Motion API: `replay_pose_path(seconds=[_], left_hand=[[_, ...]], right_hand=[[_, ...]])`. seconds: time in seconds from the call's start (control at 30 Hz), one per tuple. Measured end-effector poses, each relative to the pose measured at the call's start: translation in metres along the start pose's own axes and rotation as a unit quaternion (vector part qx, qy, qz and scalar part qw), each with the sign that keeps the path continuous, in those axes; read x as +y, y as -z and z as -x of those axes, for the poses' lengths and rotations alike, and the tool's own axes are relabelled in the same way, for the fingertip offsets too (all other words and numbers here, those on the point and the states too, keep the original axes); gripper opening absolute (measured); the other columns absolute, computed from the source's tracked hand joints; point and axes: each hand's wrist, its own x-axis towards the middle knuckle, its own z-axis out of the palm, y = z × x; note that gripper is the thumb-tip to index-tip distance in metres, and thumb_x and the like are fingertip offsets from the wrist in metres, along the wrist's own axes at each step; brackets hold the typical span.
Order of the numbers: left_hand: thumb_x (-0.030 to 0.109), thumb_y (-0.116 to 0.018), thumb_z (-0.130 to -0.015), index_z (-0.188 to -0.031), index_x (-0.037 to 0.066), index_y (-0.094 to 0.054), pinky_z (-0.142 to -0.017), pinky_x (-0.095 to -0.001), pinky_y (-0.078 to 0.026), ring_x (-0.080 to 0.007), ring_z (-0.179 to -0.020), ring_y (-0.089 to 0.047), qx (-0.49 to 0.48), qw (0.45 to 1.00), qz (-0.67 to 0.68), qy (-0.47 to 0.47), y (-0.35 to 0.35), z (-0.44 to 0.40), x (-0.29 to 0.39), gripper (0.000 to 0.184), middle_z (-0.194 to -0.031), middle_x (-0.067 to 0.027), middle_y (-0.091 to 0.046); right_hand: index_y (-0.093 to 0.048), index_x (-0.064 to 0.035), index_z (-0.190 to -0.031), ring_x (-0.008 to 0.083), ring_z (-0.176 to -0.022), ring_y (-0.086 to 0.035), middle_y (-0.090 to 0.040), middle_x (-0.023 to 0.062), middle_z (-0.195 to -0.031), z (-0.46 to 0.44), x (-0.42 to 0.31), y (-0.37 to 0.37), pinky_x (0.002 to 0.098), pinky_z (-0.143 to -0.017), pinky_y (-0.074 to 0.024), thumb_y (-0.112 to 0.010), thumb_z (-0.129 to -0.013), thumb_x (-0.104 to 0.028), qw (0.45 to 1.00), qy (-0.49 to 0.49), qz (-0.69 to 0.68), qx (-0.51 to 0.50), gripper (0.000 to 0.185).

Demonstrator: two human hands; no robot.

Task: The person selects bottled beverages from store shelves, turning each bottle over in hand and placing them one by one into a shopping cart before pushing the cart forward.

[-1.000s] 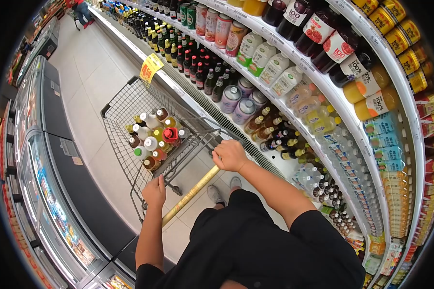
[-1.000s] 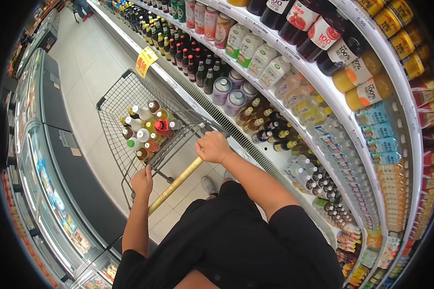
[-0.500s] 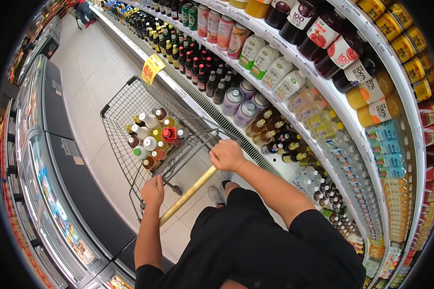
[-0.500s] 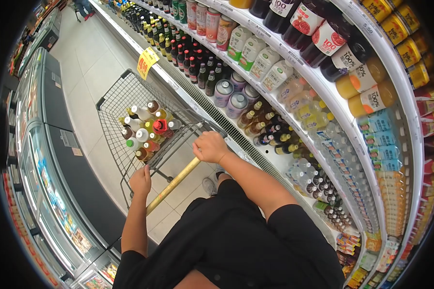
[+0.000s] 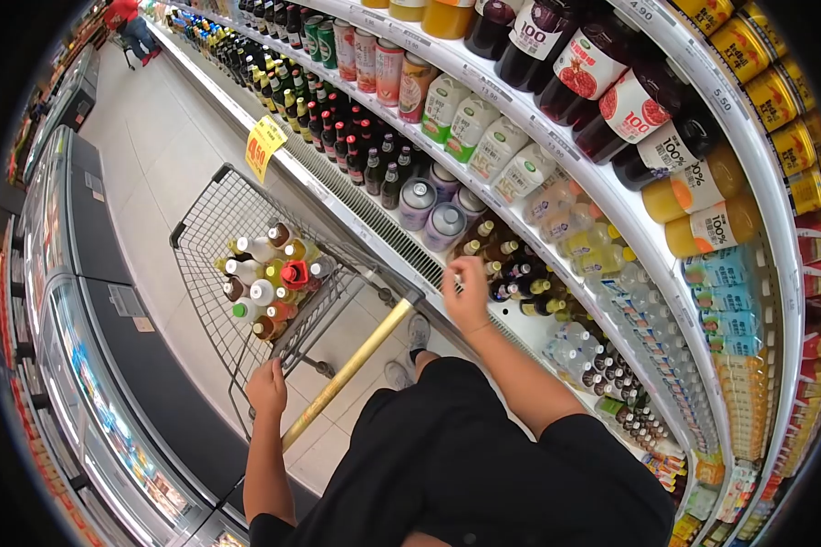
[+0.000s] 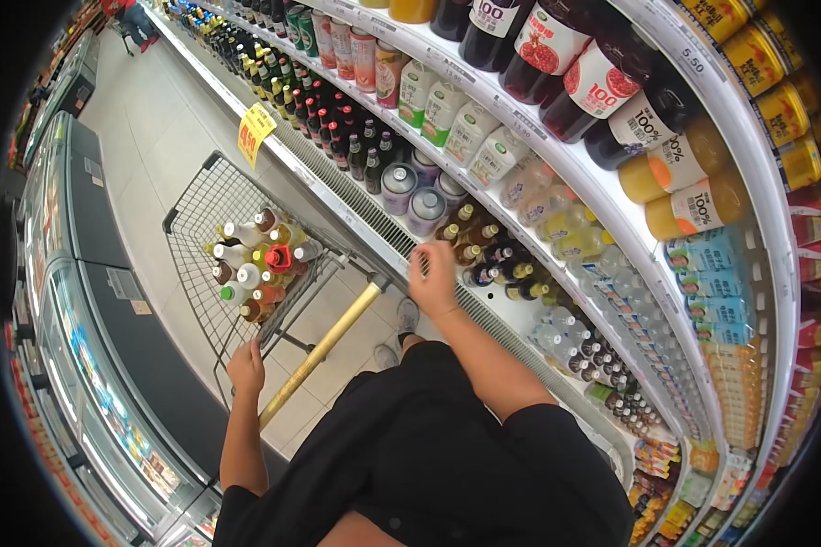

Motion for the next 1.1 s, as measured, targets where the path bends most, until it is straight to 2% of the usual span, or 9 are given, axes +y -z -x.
replay_pose_path(seconds=[0.07,0.2,0.3,0.4,0.57,0.87,0.97,1.07,1.1], left_hand=[[0.034,-0.047,-0.108,-0.105,0.012,-0.077,-0.074,-0.0472,-0.052,-0.0353,-0.087,-0.070,-0.018,1.000,-0.010,0.010,-0.002,0.000,-0.002,0.038,-0.091,-0.0134,-0.074],[0.035,-0.046,-0.109,-0.109,0.012,-0.077,-0.079,-0.0458,-0.053,-0.0349,-0.091,-0.070,-0.003,1.000,0.010,-0.001,-0.003,-0.001,-0.003,0.039,-0.096,-0.0141,-0.075],[0.034,-0.046,-0.108,-0.109,0.012,-0.077,-0.079,-0.0457,-0.053,-0.0356,-0.091,-0.070,-0.022,1.000,0.009,0.014,-0.001,-0.002,-0.001,0.038,-0.096,-0.0148,-0.075],[0.034,-0.047,-0.108,-0.109,0.012,-0.077,-0.079,-0.0456,-0.053,-0.0363,-0.092,-0.070,-0.039,0.999,0.008,0.029,0.002,-0.006,0.001,0.037,-0.095,-0.0153,-0.074],[0.033,-0.047,-0.108,-0.110,0.010,-0.076,-0.081,-0.0455,-0.053,-0.0370,-0.093,-0.070,-0.056,0.997,0.015,0.051,0.001,-0.007,0.002,0.037,-0.096,-0.0159,-0.074],[0.032,-0.045,-0.107,-0.109,0.009,-0.077,-0.085,-0.0446,-0.053,-0.0341,-0.098,-0.068,-0.031,0.999,0.017,0.039,0.002,-0.008,0.009,0.038,-0.099,-0.0122,-0.075],[0.031,-0.046,-0.106,-0.109,0.009,-0.077,-0.085,-0.0454,-0.052,-0.0347,-0.097,-0.068,-0.029,0.998,0.010,0.047,0.001,-0.008,0.008,0.038,-0.099,-0.0123,-0.075],[0.031,-0.046,-0.106,-0.109,0.009,-0.077,-0.084,-0.0460,-0.052,-0.0352,-0.096,-0.068,-0.032,0.998,0.004,0.046,-0.002,-0.007,0.006,0.038,-0.096,-0.0129,-0.074],[0.031,-0.046,-0.106,-0.108,0.009,-0.077,-0.083,-0.0465,-0.052,-0.0354,-0.094,-0.068,-0.030,0.998,-0.005,0.049,-0.003,-0.006,0.004,0.039,-0.095,-0.0132,-0.074]], right_hand=[[-0.062,-0.0009,-0.109,0.0316,-0.086,-0.063,-0.062,0.0159,-0.099,0.007,0.070,0.010,0.0414,-0.079,-0.0516,-0.071,-0.090,-0.010,0.990,-0.132,0.048,0.022,0.022],[-0.051,-0.0026,-0.139,0.0376,-0.111,-0.068,-0.060,0.0234,-0.133,0.014,0.157,0.046,0.0475,-0.092,-0.0556,-0.075,-0.094,-0.028,0.905,-0.330,0.221,-0.155,0.058],[-0.040,-0.0034,-0.153,0.0419,-0.124,-0.063,-0.050,0.0267,-0.150,0.012,0.185,0.047,0.0482,-0.099,-0.0549,-0.076,-0.093,-0.032,0.885,-0.344,0.260,-0.178,0.075],[-0.036,-0.0049,-0.157,0.0430,-0.128,-0.061,-0.051,0.0276,-0.151,0.001,0.193,0.045,0.0482,-0.102,-0.0541,-0.077,-0.093,-0.034,0.845,-0.400,0.259,-0.243,0.082],[-0.044,-0.0087,-0.152,0.0430,-0.114,-0.067,-0.067,0.0255,-0.130,-0.010,0.202,0.035,0.0516,-0.094,-0.0558,-0.075,-0.093,-0.034,0.832,-0.382,0.288,-0.280,0.072],[-0.045,-0.0096,-0.149,0.0430,-0.120,-0.064,-0.063,0.0275,-0.129,-0.008,0.215,0.035,0.0498,-0.097,-0.0551,-0.077,-0.090,-0.034,0.828,-0.368,0.309,-0.289,0.072],[-0.046,-0.0066,-0.141,0.0407,-0.109,-0.069,-0.065,0.0227,-0.122,-0.024,0.179,0.047,0.0498,-0.091,-0.0574,-0.081,-0.087,-0.037,0.819,-0.328,0.383,-0.274,0.070],[-0.048,-0.0057,-0.141,0.0342,-0.100,-0.070,-0.065,0.0173,-0.115,-0.046,0.144,0.064,0.0450,-0.081,-0.0571,-0.082,-0.088,-0.034,0.881,-0.241,0.333,-0.234,0.069],[-0.050,-0.0052,-0.141,0.0295,-0.095,-0.068,-0.063,0.0146,-0.112,-0.059,0.129,0.068,0.0417,-0.076,-0.0551,-0.082,-0.088,-0.029,0.931,-0.259,0.205,-0.153,0.066]])
